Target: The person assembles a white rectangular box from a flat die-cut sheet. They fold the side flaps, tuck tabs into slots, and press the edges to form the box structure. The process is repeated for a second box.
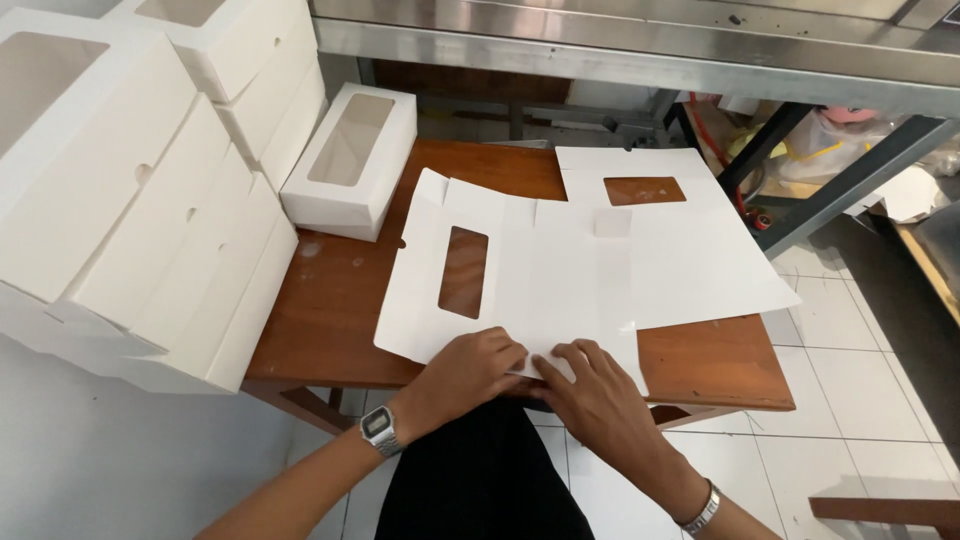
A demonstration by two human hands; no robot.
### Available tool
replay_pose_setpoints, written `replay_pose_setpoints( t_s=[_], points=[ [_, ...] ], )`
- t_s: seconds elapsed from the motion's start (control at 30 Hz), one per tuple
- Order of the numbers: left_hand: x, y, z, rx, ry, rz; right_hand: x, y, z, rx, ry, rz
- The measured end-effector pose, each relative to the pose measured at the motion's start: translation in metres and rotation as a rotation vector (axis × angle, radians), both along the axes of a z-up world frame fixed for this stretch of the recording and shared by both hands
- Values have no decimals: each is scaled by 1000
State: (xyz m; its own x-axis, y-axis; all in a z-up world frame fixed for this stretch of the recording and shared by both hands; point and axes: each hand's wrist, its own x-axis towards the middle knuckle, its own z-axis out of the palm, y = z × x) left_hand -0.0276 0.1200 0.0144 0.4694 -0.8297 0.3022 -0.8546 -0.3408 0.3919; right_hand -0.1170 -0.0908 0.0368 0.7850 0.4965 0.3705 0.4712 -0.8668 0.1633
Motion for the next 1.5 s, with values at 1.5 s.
replay_pose_setpoints(
  t_s=[1.5],
  points=[
    [37, -56, 42, 226, 9, -16, 43, -47, 22, 417, 424, -341]
  ],
)
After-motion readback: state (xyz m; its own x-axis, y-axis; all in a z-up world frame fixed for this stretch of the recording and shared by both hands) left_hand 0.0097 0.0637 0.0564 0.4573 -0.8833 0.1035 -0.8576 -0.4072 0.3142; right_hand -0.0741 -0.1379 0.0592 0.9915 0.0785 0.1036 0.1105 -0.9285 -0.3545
